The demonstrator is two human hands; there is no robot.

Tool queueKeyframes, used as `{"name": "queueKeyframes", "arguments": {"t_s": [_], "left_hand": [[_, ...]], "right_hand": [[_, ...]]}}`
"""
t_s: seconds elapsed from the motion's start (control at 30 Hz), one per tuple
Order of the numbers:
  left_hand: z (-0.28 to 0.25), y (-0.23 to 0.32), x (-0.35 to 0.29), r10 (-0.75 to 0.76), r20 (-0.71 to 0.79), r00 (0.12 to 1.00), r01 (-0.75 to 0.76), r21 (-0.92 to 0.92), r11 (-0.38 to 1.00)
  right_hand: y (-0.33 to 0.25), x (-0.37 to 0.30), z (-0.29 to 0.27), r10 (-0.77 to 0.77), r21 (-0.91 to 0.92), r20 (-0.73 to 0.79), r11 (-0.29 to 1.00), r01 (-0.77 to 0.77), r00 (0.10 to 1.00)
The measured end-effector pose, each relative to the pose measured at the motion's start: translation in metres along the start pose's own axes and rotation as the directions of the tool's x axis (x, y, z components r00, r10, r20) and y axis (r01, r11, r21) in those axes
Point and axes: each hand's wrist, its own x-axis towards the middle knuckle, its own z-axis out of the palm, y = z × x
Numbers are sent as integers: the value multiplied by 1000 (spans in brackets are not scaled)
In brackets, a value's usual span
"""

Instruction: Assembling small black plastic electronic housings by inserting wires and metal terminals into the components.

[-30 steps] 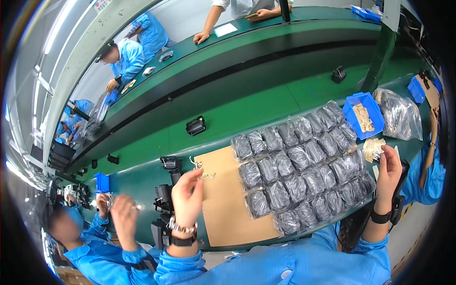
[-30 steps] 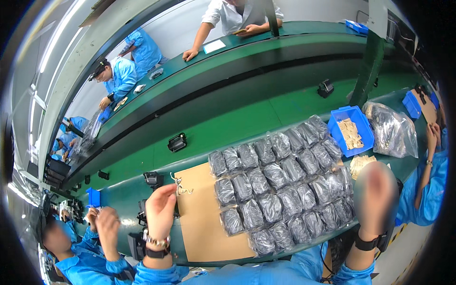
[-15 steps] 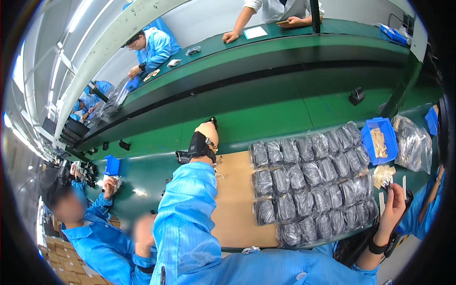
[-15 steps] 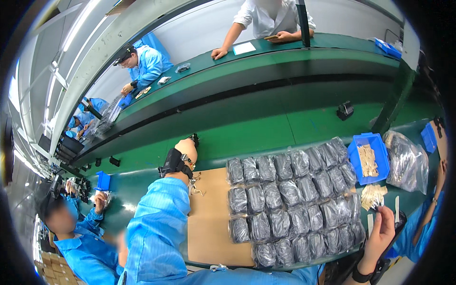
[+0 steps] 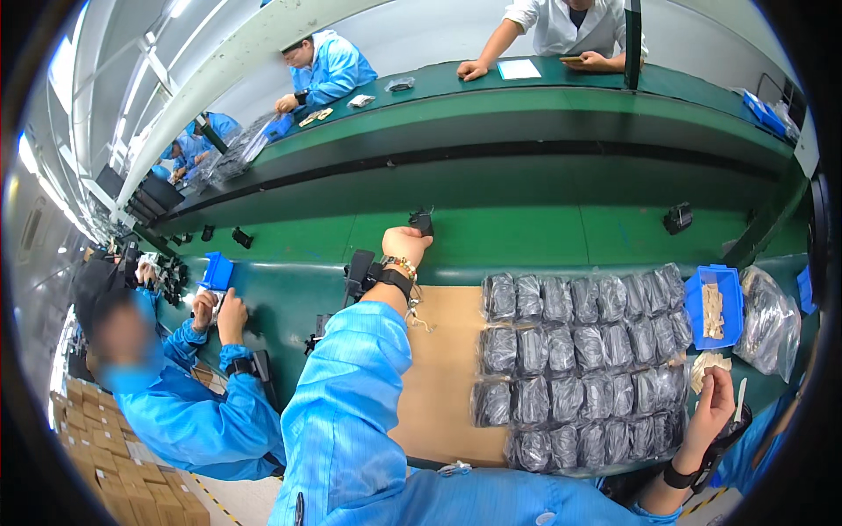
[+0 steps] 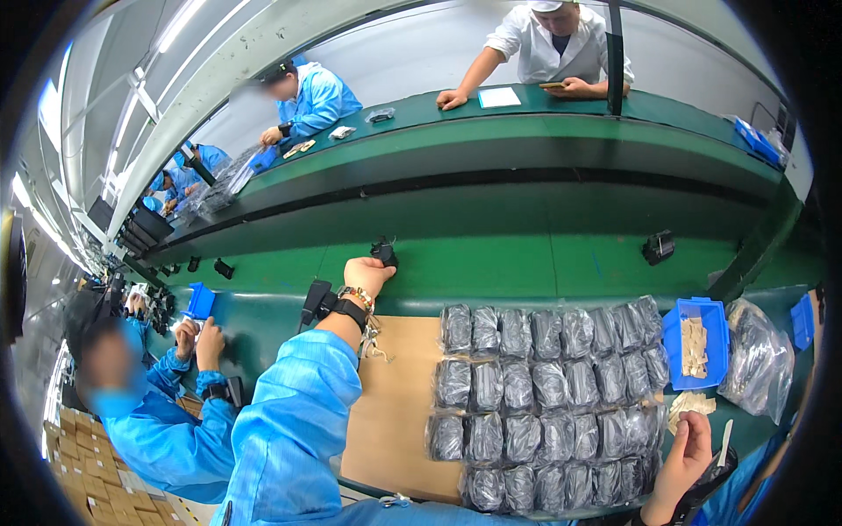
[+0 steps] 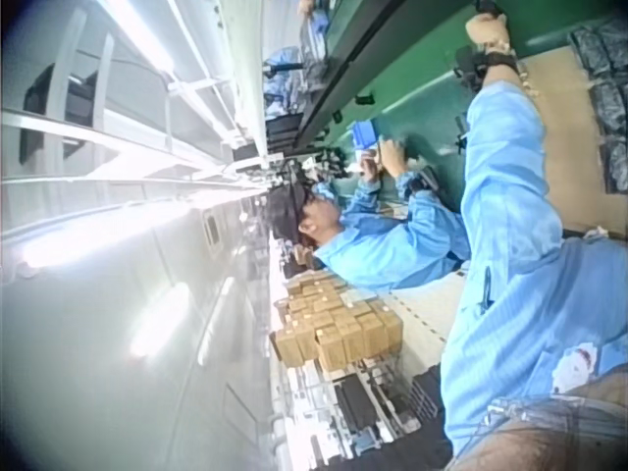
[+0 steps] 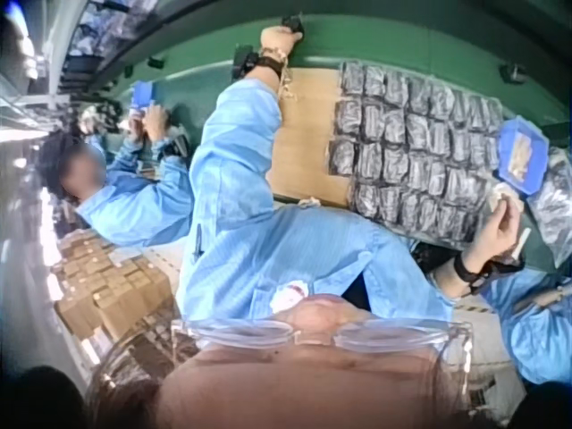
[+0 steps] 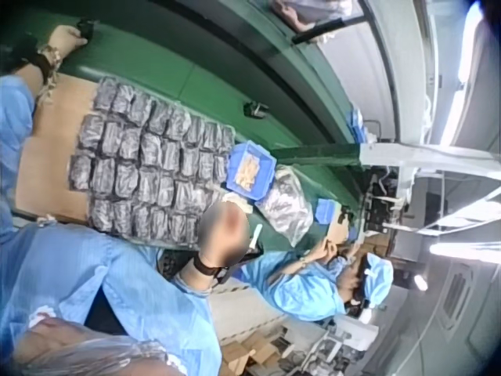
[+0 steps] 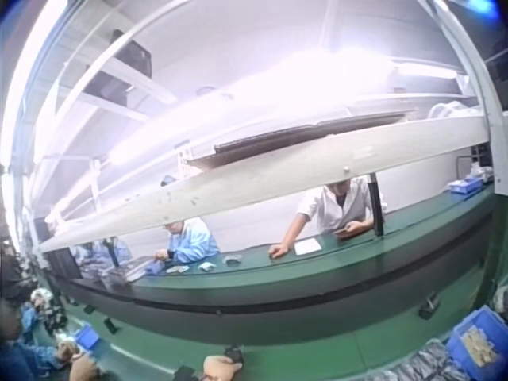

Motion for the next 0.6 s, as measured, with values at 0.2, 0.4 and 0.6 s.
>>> {"name": "queueKeyframes", "arguments": {"t_s": [0.2, 0.4, 0.6], "left_hand": [[-11, 6, 4, -38, 61, 997, 31, 118, 993], [-30, 15, -1, -194, -34, 980, 197, 89, 976], [-64, 51, -55, -300, 198, 933, 358, -575, 736]], "right_hand": [[7, -6, 1, 19, 30, -18, 999, -19, 1000], [9, -6, 0, 88, 63, -54, 994, -85, 995], [2, -8, 0, 55, 52, -33, 997, -53, 998]]}}
